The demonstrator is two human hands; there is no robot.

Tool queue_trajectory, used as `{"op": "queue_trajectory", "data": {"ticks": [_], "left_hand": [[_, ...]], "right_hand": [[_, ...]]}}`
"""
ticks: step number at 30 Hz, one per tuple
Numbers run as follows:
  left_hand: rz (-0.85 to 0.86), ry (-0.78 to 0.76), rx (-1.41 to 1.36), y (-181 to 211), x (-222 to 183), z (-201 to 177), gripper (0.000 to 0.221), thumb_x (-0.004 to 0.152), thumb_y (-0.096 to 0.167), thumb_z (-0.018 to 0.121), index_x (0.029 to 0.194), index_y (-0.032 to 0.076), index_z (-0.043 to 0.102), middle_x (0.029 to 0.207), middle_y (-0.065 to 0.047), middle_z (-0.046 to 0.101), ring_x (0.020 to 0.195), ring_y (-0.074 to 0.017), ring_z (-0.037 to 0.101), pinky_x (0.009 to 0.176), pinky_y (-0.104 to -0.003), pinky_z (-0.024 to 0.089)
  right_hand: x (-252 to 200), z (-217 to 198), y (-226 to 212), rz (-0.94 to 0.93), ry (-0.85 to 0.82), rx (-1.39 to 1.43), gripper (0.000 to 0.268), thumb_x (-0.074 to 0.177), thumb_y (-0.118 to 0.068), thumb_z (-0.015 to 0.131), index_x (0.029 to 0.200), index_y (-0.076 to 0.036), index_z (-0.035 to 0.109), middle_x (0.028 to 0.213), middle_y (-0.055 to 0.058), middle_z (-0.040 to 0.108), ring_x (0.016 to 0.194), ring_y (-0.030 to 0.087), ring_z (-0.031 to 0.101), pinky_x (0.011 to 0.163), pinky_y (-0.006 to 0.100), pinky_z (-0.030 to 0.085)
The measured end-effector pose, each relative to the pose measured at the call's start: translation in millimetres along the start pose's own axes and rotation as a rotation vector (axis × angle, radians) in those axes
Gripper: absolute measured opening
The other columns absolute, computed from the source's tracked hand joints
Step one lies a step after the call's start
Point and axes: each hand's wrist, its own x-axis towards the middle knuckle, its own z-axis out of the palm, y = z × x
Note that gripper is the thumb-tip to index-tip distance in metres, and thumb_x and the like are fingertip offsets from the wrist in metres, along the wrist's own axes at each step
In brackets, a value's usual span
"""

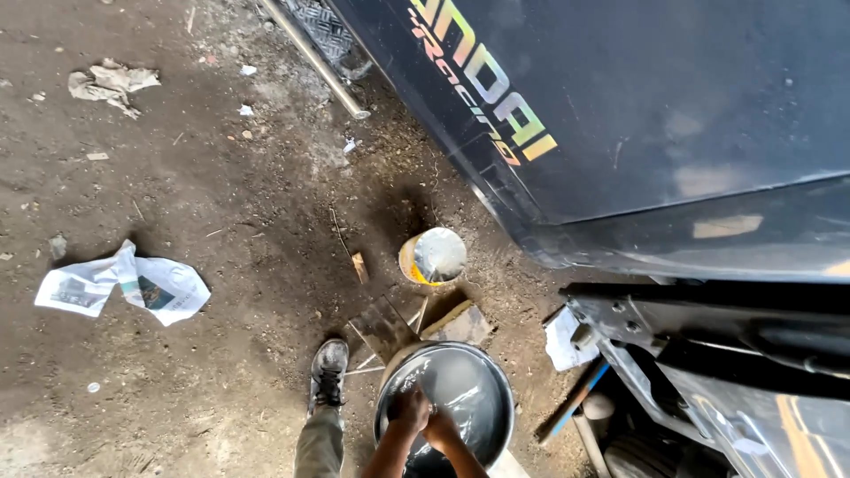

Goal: Sanding the side panel of a black car using a sanding block and water.

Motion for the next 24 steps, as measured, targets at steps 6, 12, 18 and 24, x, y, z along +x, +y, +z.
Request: {"op": "queue_trajectory", "data": {"ticks": [6, 12, 18, 24], "left_hand": [[0.084, 0.914, -0.205, 26, -42, 8, 0.098, 0.070, 0.027, 0.074, 0.154, 0.002, 0.031, 0.140, -0.032, 0.042, 0.118, -0.0566, 0.060, 0.095, -0.063, 0.049], [0.281, 0.484, -0.897, 81, -132, -38, 0.077, 0.101, 0.025, 0.046, 0.169, 0.012, 0.013, 0.149, -0.025, 0.054, 0.098, -0.0429, 0.073, 0.085, -0.046, 0.059], [0.680, 0.391, -1.795, 154, -273, -291, 0.078, 0.103, 0.039, 0.054, 0.168, 0.030, 0.012, 0.153, -0.018, 0.049, 0.065, -0.0089, 0.049, 0.069, -0.027, 0.064], [0.997, 1.184, -1.285, 219, -400, -545, 0.067, 0.110, 0.016, 0.044, 0.167, 0.015, 0.008, 0.173, -0.019, 0.020, 0.157, -0.0322, 0.024, 0.128, -0.044, 0.023]], "right_hand": [[-60, -94, -102, -0.196, 0.128, -0.151, 0.033, 0.085, -0.022, 0.076, 0.115, -0.006, 0.071, 0.115, 0.020, 0.072, 0.115, 0.036, 0.066, 0.093, 0.043, 0.054], [-183, -238, -168, -0.279, 0.003, -0.074, 0.033, 0.088, -0.031, 0.073, 0.110, -0.007, 0.068, 0.099, 0.012, 0.077, 0.095, 0.027, 0.076, 0.086, 0.041, 0.061], [-365, -456, -389, -0.288, 0.267, -0.531, 0.053, 0.090, -0.042, 0.070, 0.139, -0.024, 0.060, 0.127, 0.007, 0.069, 0.101, 0.030, 0.072, 0.090, 0.042, 0.057], [-476, -627, -573, -1.057, 0.955, -1.187, 0.031, 0.097, -0.029, 0.063, 0.120, -0.009, 0.071, 0.121, 0.011, 0.072, 0.114, 0.031, 0.070, 0.092, 0.043, 0.058]]}}
